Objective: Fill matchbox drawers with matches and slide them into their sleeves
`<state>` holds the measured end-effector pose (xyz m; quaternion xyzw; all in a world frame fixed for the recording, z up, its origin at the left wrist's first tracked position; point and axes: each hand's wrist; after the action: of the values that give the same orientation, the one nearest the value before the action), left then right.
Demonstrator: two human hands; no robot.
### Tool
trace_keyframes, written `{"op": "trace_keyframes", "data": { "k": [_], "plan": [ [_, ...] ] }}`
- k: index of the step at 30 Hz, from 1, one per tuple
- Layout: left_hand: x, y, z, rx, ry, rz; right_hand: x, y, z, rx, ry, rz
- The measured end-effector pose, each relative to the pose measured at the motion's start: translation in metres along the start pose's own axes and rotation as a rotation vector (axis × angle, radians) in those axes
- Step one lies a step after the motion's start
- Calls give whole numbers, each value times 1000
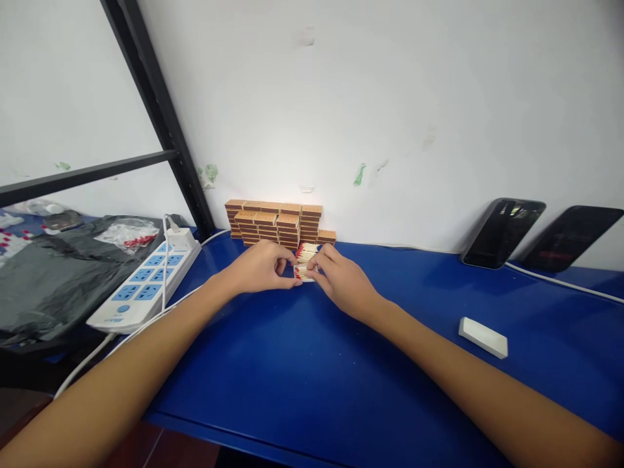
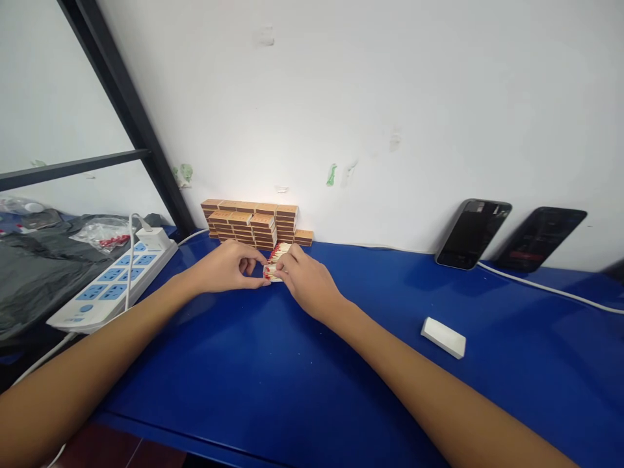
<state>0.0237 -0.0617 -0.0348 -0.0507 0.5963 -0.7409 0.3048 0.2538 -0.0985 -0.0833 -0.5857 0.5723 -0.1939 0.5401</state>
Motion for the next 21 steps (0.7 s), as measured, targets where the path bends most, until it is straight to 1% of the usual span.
{"op": "trace_keyframes", "data": {
  "k": [3, 5, 7, 12, 21],
  "plan": [
    [0, -5, -5, -6, -25, 6, -1, 1, 6, -63, 48, 78],
    [1, -9, -11, -35, -54, 7, -2, 3, 12, -97, 108, 98],
    [2, -12, -17, -81, -87, 23, -3, 5, 19, -117, 130, 69],
    [3, -13, -21, -152, -100, 76, -3, 11, 27, -139, 60, -23],
    [3, -9, -17, -178, -91, 74, -3, 14, 25, -123, 66, -42]
  ]
}}
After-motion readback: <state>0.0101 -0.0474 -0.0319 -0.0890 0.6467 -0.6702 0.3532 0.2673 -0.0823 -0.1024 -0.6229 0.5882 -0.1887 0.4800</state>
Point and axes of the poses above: each hand's wrist, its own x-axis away from the middle knuckle, its own y-axis out of the palm, z = x × y, and after that the axes turned 12 degrees about y, right-handed
